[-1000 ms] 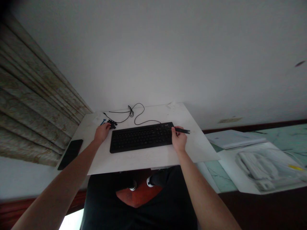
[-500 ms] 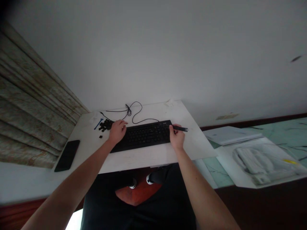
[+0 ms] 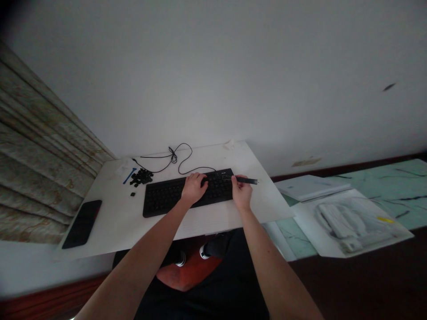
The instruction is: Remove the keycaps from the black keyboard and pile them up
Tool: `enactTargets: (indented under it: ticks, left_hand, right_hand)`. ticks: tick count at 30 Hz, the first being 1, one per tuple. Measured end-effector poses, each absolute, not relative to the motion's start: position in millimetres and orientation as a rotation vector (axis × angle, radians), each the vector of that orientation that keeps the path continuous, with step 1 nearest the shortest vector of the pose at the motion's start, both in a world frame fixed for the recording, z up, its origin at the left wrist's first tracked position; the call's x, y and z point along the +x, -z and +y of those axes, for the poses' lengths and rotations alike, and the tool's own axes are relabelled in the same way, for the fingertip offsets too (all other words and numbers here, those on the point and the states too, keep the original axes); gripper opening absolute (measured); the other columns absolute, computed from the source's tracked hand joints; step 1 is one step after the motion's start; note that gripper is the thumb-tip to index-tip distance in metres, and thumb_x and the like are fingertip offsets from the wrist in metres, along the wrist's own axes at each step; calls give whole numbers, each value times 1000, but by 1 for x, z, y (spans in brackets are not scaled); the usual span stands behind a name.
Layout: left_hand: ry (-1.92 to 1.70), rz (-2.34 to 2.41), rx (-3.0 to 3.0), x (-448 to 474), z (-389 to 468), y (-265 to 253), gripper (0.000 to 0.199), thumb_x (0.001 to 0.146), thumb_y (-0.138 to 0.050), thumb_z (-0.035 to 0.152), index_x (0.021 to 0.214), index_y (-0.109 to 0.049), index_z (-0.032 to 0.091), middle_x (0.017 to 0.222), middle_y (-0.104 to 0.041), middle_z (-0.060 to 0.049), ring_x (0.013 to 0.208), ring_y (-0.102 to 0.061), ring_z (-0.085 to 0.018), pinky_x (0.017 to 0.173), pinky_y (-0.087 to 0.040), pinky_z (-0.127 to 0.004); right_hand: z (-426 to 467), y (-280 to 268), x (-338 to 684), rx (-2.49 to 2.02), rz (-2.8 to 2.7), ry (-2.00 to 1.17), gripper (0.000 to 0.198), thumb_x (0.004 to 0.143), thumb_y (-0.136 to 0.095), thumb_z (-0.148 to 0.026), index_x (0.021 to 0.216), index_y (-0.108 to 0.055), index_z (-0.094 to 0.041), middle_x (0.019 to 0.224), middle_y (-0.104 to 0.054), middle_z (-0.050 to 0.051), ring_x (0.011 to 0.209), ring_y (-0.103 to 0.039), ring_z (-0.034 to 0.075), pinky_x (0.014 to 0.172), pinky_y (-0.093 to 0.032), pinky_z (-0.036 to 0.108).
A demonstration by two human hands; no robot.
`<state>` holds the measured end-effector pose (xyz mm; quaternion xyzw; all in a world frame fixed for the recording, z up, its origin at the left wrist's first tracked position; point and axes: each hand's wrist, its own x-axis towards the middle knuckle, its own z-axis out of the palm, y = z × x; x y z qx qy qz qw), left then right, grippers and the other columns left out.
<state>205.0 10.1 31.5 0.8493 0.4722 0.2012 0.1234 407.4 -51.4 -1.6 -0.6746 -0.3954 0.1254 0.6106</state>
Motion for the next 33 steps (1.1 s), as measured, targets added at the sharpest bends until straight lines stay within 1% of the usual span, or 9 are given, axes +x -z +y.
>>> enactTargets:
  ticks: [4,7,12,18,22,29,33]
  left_hand:
    - [-563,1374,2533,206,11,-29,29,101,-52,37,120,-65,21,118,-66,-11,117,-56,-29,102,-43,-48]
    - [-535,1382,2554,208,11,-29,31,101,-50,39,121,-64,20,119,-65,-12,116,-55,-30,102,-42,-49]
    - [-515,1388,2547,208,10,-31,32,101,-50,39,123,-63,20,121,-64,-13,117,-54,-31,102,-42,-50]
    - [-522,1385,2546,207,9,-32,33,101,-49,39,126,-61,21,121,-64,-14,117,-54,-31,101,-42,-50]
    - [-509,1385,2540,207,10,-32,32,101,-49,39,125,-62,21,120,-63,-14,117,-54,-32,101,-42,-50]
    - [-479,1378,2555,207,10,-32,31,101,-49,40,123,-64,23,119,-63,-12,116,-54,-31,100,-42,-49]
    - [-471,1380,2557,207,10,-33,31,101,-49,40,123,-64,24,119,-63,-12,116,-54,-31,99,-42,-49]
  right_hand:
    - [-52,-6,408,-1503,-828,-343,57,81,-64,-71,92,-65,-16,78,-72,9,71,-69,25,71,-56,39]
    - [-47,-22,405,-1502,-907,-372,54,81,-65,-70,93,-66,-17,74,-72,9,68,-70,25,68,-56,38]
    - [-21,-47,393,-1560,-1250,-500,42,86,-64,-61,88,-68,-20,73,-73,7,65,-70,24,62,-54,34]
    - [4,-53,387,-1656,-1529,-526,25,87,-66,-45,78,-67,-22,68,-72,4,59,-68,22,57,-49,29]
    - [8,-57,388,-1664,-1637,-535,22,87,-69,-40,74,-65,-22,64,-70,3,58,-66,21,57,-47,29]
    - [11,-63,391,-1624,-1781,-616,20,83,-74,-40,77,-68,-22,64,-70,3,58,-66,22,61,-49,31]
    - [8,-61,386,-1663,-1736,-595,18,86,-70,-37,76,-66,-23,64,-70,3,59,-68,23,62,-50,32]
